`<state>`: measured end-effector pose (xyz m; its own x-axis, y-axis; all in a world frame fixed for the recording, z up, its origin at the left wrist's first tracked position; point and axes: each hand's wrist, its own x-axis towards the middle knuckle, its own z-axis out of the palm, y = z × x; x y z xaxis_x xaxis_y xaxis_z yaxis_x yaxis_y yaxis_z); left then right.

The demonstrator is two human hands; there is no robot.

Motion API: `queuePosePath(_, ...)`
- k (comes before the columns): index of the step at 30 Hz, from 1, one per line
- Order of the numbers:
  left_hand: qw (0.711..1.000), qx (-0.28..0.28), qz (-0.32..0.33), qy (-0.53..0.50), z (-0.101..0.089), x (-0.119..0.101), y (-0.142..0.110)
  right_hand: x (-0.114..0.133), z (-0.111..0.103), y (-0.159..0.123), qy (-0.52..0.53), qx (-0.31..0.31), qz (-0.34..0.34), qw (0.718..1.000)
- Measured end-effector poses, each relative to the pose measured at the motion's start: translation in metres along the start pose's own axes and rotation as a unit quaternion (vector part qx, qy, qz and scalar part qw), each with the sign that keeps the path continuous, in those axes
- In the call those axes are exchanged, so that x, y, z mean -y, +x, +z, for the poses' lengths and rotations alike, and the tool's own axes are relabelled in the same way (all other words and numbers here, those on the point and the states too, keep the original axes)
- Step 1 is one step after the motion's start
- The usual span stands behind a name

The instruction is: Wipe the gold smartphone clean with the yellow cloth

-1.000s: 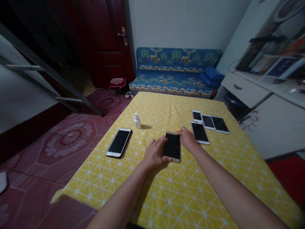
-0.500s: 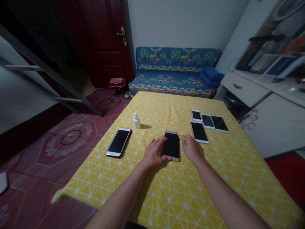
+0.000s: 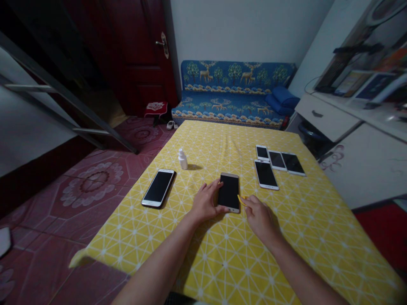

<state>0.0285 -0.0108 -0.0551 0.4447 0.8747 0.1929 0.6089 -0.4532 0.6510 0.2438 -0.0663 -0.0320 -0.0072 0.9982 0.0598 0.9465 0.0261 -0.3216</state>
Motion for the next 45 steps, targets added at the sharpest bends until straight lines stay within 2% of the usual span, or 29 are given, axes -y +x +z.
queuePosePath(6, 1.0, -0.005, -0.004, 0.005, 0.0, -0.002, 0.0, 0.006, -0.001, -0.029, -0.007, 0.01, -0.027, 1.0)
queuePosePath(11, 1.0, -0.017, 0.0, 0.011, 0.002, -0.001, 0.0, 0.017, -0.005, -0.031, -0.051, -0.011, -0.027, 0.998)
queuePosePath(17, 0.999, -0.042, 0.011, -0.003, 0.005, 0.0, 0.0, 0.019, -0.006, -0.016, -0.056, -0.065, -0.036, 0.996)
queuePosePath(24, 0.998, -0.065, -0.008, -0.018, 0.004, 0.002, 0.0, 0.002, -0.002, 0.011, -0.028, -0.073, -0.033, 0.996)
queuePosePath(28, 0.997, -0.071, -0.007, 0.003, 0.004, 0.007, 0.001, -0.018, 0.005, 0.031, 0.024, -0.054, -0.002, 0.998)
queuePosePath(32, 0.995, -0.091, 0.002, 0.05, 0.003, 0.011, 0.004, -0.029, 0.006, 0.049, 0.06, -0.035, -0.006, 0.998)
queuePosePath(40, 0.991, -0.123, 0.008, 0.045, 0.007, 0.011, 0.006, -0.014, -0.008, 0.071, 0.08, 0.034, -0.035, 0.996)
queuePosePath(45, 0.988, -0.126, 0.012, 0.09, 0.008, 0.009, 0.006, -0.011, -0.01, 0.073, 0.089, 0.043, -0.054, 0.994)
